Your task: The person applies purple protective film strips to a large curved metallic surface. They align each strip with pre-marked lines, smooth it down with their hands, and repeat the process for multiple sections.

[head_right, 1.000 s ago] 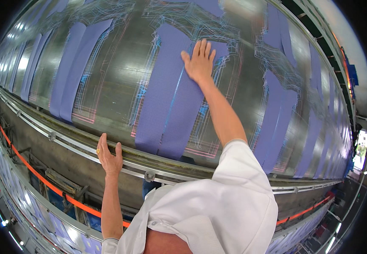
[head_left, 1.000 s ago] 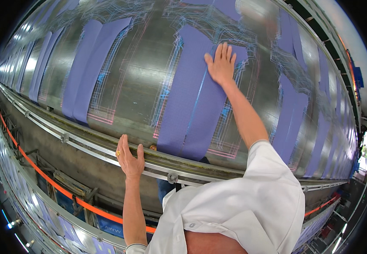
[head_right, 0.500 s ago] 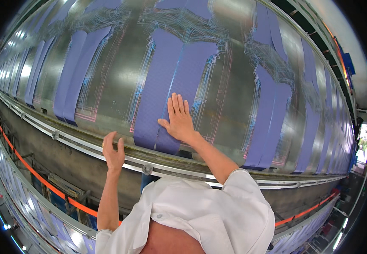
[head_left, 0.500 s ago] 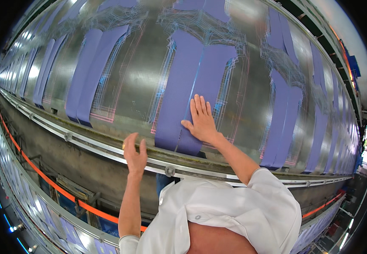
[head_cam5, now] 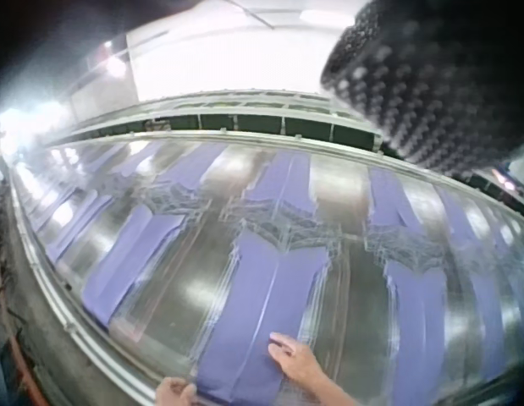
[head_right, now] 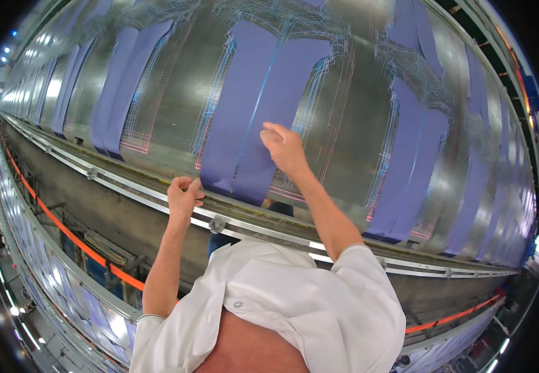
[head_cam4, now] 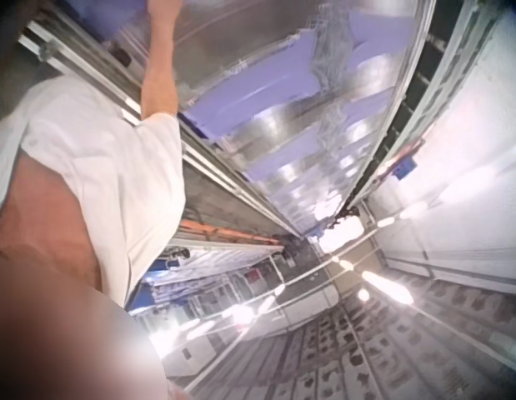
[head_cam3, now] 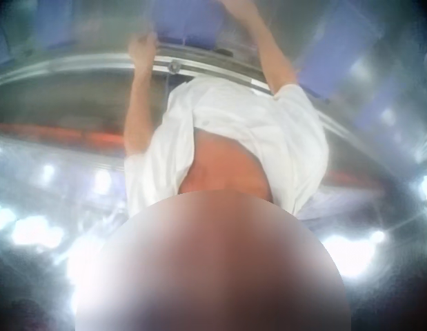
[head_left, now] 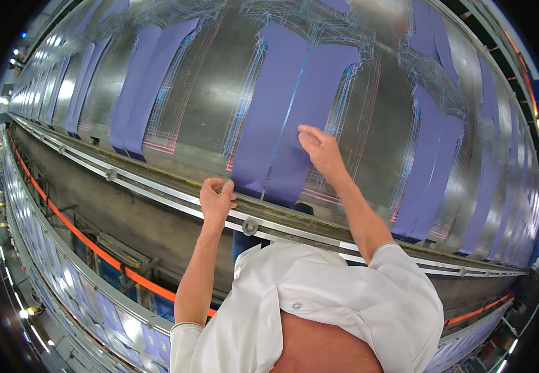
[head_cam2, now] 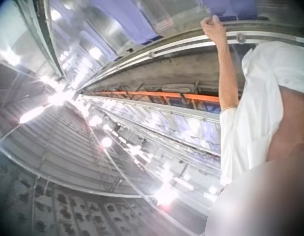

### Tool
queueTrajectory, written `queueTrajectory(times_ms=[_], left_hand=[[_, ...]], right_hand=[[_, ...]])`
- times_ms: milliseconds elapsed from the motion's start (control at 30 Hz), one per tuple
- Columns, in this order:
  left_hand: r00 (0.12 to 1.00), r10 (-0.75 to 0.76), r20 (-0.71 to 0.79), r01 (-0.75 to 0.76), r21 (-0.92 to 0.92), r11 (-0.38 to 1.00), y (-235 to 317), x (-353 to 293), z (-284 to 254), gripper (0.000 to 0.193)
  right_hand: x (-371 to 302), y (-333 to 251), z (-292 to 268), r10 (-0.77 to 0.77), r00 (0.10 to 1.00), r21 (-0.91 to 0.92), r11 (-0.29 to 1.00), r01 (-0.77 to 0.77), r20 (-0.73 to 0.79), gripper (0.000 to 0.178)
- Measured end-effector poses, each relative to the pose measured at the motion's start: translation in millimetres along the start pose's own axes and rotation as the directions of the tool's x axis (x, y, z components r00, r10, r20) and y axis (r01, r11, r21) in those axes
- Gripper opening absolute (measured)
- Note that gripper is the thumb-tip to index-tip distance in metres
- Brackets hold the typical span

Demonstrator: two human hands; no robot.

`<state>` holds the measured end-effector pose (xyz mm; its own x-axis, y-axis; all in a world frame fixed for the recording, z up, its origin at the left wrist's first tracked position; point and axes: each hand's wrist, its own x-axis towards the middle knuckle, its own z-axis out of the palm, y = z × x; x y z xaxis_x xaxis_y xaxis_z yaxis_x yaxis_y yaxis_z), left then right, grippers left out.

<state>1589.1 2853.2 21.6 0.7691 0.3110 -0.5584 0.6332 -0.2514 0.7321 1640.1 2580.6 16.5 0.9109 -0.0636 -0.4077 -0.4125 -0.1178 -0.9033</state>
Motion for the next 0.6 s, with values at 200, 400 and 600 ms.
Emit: queueTrajectory(times_ms=[200, 400, 600], left_hand=[[0.977, -0.041, 0.207, 0.055, -0.06, 0.997, -8, 27, -6, 0.028], [0.943, 0.023, 0.332, -0.036, 0.033, 0.999, -5, 34, -4, 0.029], [0.645, -0.137, 0.752, 0.137, 0.062, 0.989, 17, 59, -15, 0.023]], right_hand=[[-56, 21, 59, 0.234, 0.959, 0.238, 0.934, -0.267, 0.159, 0.039], [-92, 41, 110, 0.32, 0.942, 0.141, 0.942, -0.305, -0.103, 0.044], [-88, 24, 134, 0.506, 0.827, 0.327, 0.846, -0.421, -0.245, 0.042]])
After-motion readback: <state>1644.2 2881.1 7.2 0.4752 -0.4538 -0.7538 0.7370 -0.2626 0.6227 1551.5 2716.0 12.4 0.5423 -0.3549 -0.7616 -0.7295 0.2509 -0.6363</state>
